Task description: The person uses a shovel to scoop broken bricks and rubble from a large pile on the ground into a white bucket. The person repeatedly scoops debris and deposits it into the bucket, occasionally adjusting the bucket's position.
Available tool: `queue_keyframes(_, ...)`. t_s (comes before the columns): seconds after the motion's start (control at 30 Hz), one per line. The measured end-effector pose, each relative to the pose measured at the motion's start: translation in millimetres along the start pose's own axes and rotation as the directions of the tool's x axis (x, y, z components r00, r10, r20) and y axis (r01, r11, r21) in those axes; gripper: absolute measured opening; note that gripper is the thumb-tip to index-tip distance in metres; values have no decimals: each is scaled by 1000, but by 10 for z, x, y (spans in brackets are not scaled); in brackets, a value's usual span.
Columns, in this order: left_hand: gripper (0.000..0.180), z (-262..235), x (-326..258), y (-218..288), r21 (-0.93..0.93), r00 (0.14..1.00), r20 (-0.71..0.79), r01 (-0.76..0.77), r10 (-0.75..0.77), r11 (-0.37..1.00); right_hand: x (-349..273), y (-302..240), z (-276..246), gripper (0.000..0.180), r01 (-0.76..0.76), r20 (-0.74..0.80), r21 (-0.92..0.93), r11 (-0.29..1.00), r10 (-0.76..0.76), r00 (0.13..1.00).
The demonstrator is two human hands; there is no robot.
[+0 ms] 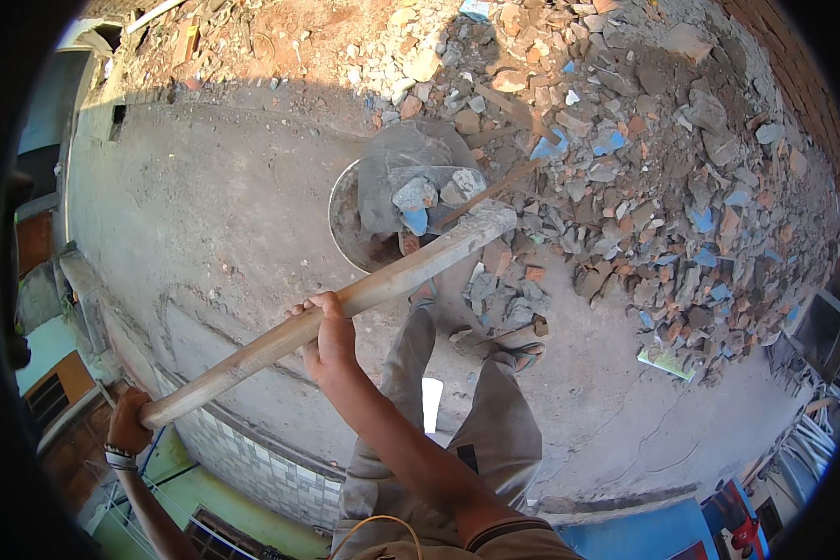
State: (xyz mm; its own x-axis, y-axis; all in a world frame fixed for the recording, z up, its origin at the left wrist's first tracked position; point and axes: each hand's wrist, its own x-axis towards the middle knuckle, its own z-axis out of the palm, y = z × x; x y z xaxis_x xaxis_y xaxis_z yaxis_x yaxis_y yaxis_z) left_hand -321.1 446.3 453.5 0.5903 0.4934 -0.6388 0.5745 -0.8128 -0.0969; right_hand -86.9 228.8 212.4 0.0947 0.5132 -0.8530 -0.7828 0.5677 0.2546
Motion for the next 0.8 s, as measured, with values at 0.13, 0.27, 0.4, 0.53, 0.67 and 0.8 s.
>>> queue_keyframes(0.13, 21, 681, 108, -560, -59, 985, -70, 154, -158, 986, -186, 288, -204, 12, -5, -9, -28, 1000, 5, 1000)
queue_keyframes(0.27, 24, 1094, -8, -812, 52, 955, 107, 274, -278, 960, -497, 452, -407, 9, -2, -15, -59, 998, 1, 1000)
queue_keyframes(0.4, 23, 1451, -151, -776, -45, 945, 217, 260, -244, 965, -715, 463, -560, 10, 33, -2, -97, 995, -33, 999)
queue_keyframes(0.53, 24, 1959, -278, -551, -160, 922, 296, 304, -249, 939, -763, 362, -636, 9, 98, 8, -224, 970, -99, 995)
queue_keyframes(0.67, 23, 2509, -211, -133, -406, 953, 278, 231, -121, 884, -530, 144, -595, 9, 254, 104, -319, 913, -233, 967)
queue_keyframes(0.8, 20, 2748, 190, 616, -586, 964, 263, 136, 29, 799, -9, -351, -288, 14, 357, 64, -404, 842, -363, 930)
